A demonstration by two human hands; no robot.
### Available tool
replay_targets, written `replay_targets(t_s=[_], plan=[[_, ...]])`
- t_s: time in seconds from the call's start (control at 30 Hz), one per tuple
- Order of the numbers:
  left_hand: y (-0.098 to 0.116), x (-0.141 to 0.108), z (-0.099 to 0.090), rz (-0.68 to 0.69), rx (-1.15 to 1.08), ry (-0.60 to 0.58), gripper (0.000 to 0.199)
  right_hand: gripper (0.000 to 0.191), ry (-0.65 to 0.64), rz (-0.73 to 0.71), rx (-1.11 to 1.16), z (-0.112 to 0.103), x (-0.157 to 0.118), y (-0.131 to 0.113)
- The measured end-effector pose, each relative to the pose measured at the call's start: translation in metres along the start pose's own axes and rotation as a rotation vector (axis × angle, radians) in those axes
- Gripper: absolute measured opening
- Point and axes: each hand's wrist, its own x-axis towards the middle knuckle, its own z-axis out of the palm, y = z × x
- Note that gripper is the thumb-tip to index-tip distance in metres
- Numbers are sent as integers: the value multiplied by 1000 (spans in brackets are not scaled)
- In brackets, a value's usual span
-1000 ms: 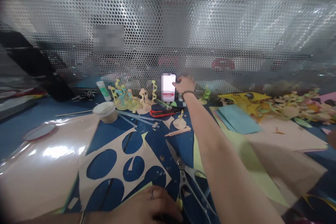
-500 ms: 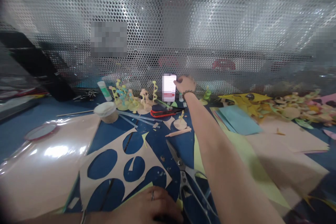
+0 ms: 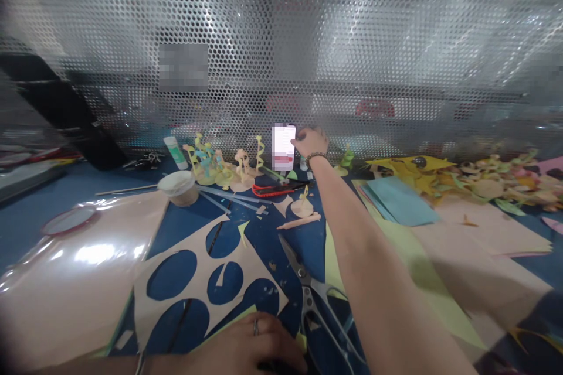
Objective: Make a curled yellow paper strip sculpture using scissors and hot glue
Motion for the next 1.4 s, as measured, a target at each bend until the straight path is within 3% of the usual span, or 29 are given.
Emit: replay_targets(t_s=[0.23, 0.47, 0.8, 1.4], plan=[[5, 0, 2, -80, -84, 25, 20, 28, -19, -7, -20, -1, -1, -1], [-1, -2, 7, -59, -98, -48, 20, 29, -28, -18, -27, 0, -1, 1], [0, 2, 2, -105, -146, -28, 19, 30, 0, -21, -28, 4, -1, 2], [-2, 0, 9, -62, -74, 23, 21, 30, -8, 9, -16, 2, 0, -2]])
